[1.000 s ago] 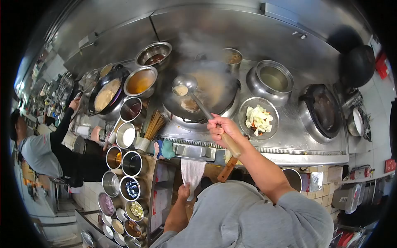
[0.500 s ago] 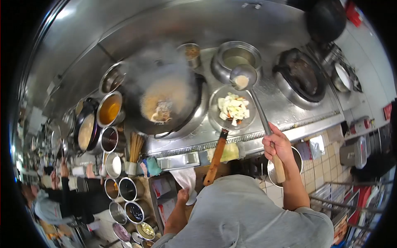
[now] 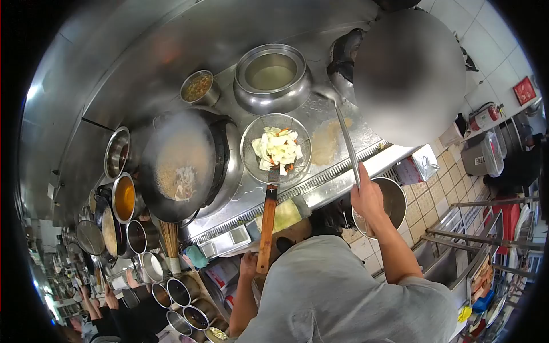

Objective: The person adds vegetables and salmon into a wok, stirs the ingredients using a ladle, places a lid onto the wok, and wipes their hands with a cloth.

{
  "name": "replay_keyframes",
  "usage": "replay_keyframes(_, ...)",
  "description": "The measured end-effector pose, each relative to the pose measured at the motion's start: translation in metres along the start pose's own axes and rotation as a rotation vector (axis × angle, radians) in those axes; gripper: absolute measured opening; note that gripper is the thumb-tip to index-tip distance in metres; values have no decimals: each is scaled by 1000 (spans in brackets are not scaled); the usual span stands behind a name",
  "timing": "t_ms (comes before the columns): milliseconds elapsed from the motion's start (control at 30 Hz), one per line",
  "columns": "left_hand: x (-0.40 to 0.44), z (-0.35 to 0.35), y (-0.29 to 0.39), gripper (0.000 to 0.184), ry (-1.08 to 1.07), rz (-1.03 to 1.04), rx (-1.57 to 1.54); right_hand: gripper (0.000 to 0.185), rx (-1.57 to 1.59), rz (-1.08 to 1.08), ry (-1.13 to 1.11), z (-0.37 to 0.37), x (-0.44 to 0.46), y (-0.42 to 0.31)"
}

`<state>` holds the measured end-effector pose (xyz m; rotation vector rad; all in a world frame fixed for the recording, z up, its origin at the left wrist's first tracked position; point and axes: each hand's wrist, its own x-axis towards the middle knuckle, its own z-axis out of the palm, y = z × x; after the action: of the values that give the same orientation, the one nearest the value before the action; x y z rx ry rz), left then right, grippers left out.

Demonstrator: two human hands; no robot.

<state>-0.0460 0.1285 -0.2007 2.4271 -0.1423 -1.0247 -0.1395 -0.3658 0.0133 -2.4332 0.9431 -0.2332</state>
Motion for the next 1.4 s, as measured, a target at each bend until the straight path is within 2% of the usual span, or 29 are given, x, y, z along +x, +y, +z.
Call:
replay_keyframes(100, -42, -12, 69, 56, -73, -88, -940, 64, 170, -21, 10, 0, 51, -14)
replay_keyframes(133, -43, -17, 77, 62, -172, -162, -1070, 62, 239, -26, 1, 1, 73, -22)
replay_keyframes(233, -72, -31, 142, 67, -270, -131, -1442, 56, 371, -120, 33, 24, 147, -44)
replay_keyframes(333, -73, -25, 144, 64, -387, -54, -1535, 48, 310, -198, 143, 83, 218, -51)
replay_keyframes(433, -74, -20, 152, 59, -427, -34, -1524, 30, 766, 85, -261, 91, 254, -74)
replay_keyframes(533, -80, -18, 163, 55, -416, -36, -1510, 15, 1469, 310, -692, 90, 278, -66)
replay_keyframes(633, -81, -18, 171, 53, -411, -47, -1457, 10, 1908, 503, -834, 83, 274, -58)
replay_keyframes(733, -75, -23, 185, 52, -444, -55, -1404, 22, 1907, 456, -785, 52, 251, -46)
replay_keyframes(867, -65, -24, 193, 51, -499, -114, -1391, 27, 1670, 342, -643, 3, 225, -24)
replay_keyframes(967, -57, -31, 203, 61, -519, -184, -1300, 31, 1562, 327, -591, -30, 206, -7)
replay_keyframes(1200, -61, -39, 231, 55, -566, -145, -1285, 53, 1285, 358, -339, -56, 143, 29)
replay_keyframes(1333, -65, -50, 230, 58, -613, -55, -1259, 61, 767, 259, -175, -44, 108, 38)
replay_keyframes(1367, -67, -54, 229, 58, -634, -51, -1250, 63, 281, -184, 199, -3, 104, 83)
replay_keyframes(1400, -69, -60, 227, 58, -651, -46, -1244, 63, 148, -110, 200, -6, 91, 72)
